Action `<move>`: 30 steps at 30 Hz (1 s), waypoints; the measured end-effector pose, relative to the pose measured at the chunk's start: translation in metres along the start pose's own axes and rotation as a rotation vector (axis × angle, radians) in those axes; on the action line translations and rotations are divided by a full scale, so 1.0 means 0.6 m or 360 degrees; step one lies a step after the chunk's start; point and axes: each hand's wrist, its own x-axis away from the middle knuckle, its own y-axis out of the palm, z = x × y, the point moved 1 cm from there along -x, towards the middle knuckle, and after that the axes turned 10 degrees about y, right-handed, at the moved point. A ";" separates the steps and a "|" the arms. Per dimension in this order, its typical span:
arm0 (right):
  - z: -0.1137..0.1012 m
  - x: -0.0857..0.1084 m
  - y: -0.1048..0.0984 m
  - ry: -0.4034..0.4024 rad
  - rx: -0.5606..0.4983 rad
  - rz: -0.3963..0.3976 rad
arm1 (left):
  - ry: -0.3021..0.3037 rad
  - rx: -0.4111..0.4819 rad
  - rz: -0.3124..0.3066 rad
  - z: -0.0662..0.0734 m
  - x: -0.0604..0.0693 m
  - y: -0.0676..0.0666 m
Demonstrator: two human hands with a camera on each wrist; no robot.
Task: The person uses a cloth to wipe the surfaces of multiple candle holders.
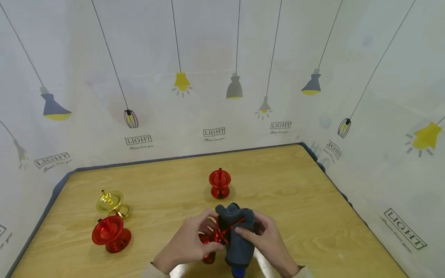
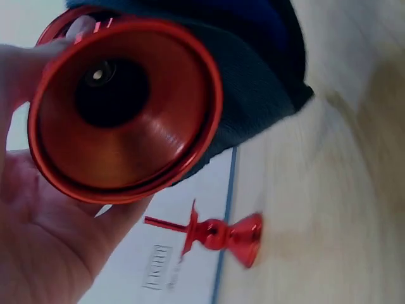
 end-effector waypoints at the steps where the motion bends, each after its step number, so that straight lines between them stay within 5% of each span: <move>1: 0.000 -0.001 0.000 0.0002 -0.0002 -0.0025 | -0.0053 0.0075 -0.0032 -0.002 0.000 -0.002; 4: 0.000 -0.004 -0.002 -0.0009 -0.0023 -0.0107 | -0.0148 0.0358 -0.0136 -0.010 0.000 -0.004; 8: 0.002 -0.004 -0.007 -0.0021 -0.0116 -0.0196 | -0.0134 0.0808 -0.0260 -0.020 -0.002 0.000; 11: 0.003 -0.004 -0.011 -0.0021 -0.0170 -0.0199 | -0.0130 0.0940 -0.0293 -0.023 -0.002 0.004; 16: -0.004 0.000 -0.009 0.0001 -0.0127 0.0018 | -0.0146 0.0465 -0.0133 -0.010 -0.002 0.009; 21: -0.011 0.002 0.000 0.0015 -0.0104 0.0377 | 0.0086 -0.0256 0.0146 0.010 -0.010 0.035; 25: -0.014 0.001 0.008 -0.0045 -0.0133 0.0489 | 0.0241 -0.0674 0.0374 0.016 -0.012 0.052; 27: -0.015 0.001 0.010 -0.0060 -0.0145 0.0477 | 0.0265 -0.0720 0.0431 0.017 -0.011 0.054; 30: -0.016 0.002 0.009 -0.0050 -0.0148 0.0434 | 0.0240 -0.0604 0.0392 0.018 -0.007 0.049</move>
